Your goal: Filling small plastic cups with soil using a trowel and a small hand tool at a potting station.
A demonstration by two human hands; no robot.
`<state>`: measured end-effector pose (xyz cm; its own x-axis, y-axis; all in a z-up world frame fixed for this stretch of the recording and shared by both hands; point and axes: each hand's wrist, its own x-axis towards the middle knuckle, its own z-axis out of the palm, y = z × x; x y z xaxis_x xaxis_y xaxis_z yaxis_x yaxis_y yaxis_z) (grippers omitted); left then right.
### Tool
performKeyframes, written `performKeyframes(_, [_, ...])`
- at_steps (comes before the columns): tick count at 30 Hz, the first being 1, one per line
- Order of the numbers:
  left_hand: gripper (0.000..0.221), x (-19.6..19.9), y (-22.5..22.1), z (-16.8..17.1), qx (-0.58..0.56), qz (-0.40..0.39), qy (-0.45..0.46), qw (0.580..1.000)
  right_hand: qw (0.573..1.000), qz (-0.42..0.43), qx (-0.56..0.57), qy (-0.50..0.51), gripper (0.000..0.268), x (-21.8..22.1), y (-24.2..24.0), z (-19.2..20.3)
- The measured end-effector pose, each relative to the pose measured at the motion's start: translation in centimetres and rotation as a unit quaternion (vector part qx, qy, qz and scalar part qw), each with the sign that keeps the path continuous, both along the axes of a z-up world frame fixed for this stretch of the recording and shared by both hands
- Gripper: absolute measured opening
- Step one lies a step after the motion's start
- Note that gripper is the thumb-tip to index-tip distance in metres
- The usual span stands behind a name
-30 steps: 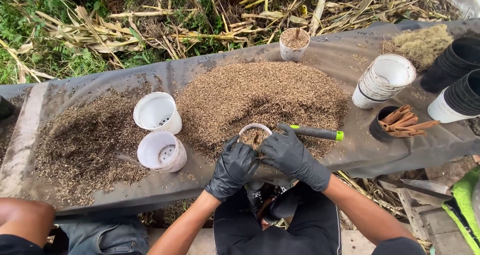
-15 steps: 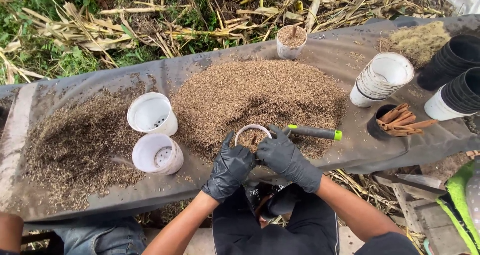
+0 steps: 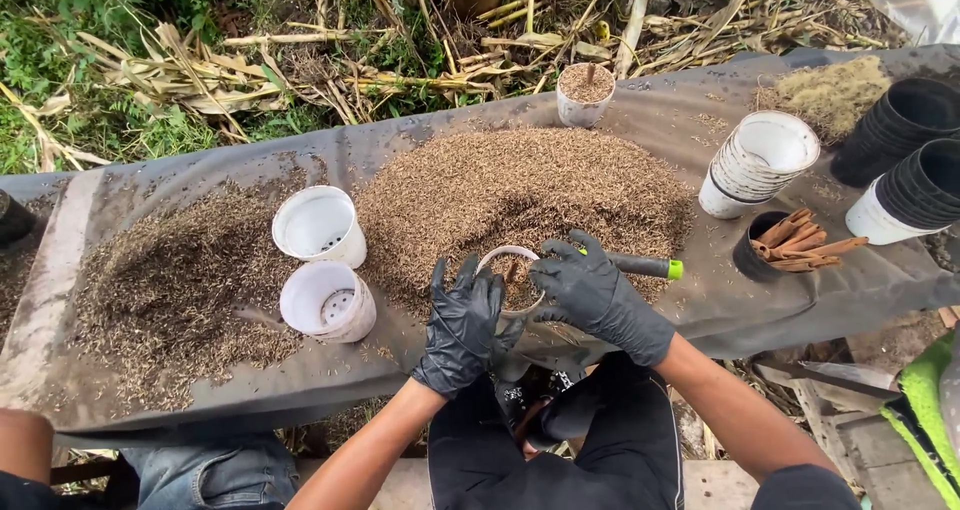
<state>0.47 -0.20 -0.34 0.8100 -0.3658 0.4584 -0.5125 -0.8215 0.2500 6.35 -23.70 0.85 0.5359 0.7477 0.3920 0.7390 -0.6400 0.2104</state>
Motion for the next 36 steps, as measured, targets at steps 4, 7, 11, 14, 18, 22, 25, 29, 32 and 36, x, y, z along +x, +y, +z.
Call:
performKeyframes(4, [0.046, -0.8, -0.6, 1.0, -0.014, 0.015, 0.011, 1.000, 0.999, -0.014, -0.033, 0.013, 0.049, -0.3, 0.6, -1.5])
performKeyframes(7, [0.048, -1.1, -1.1, 2.0, -0.029, 0.029, 0.014, 0.999, 0.998, 0.000, -0.035, 0.051, 0.044, -0.1, 0.6, -2.8])
performKeyframes(11, [0.051, -1.2, -1.0, 3.6, -0.054, 0.048, 0.037, 0.997, 0.997, -0.020, -0.037, 0.059, 0.046, -0.3, 0.6, -4.2])
performKeyframes(14, [0.054, -1.8, -0.7, 4.9, -0.070, 0.067, 0.053, 0.994, 0.998, -0.028, -0.043, 0.049, 0.049, -1.4, 0.8, -1.7])
performKeyframes(18, [0.078, -0.3, 1.7, 1.9, 0.061, 0.015, -0.022, 0.998, 0.999, -0.039, -0.029, 0.008, 0.060, -2.2, 1.5, 2.1])
performKeyframes(22, [0.103, -0.3, 1.2, 2.0, 0.115, 0.014, -0.023, 0.993, 0.999, -0.020, -0.014, 0.020, 0.069, -0.3, 1.0, -0.6])
performKeyframes(25, [0.094, -0.6, 0.9, 3.6, 0.146, 0.021, -0.011, 0.989, 0.998, -0.030, -0.046, 0.044, 0.072, 0.4, 0.7, -2.2])
performKeyframes(29, [0.089, -0.3, 1.0, 3.0, 0.104, 0.011, 0.000, 0.994, 0.994, -0.045, -0.069, 0.077, 0.075, -0.3, 1.1, -2.0])
performKeyframes(32, [0.088, 0.3, 1.4, 2.3, 0.106, 0.008, -0.005, 0.994, 0.992, -0.055, -0.073, 0.089, 0.076, 0.3, 1.4, -2.2])
performKeyframes(36, [0.084, 1.5, 2.1, 1.0, 0.103, 0.001, -0.014, 0.995, 0.995, -0.043, -0.059, 0.072, 0.083, 1.9, 1.6, -4.3])
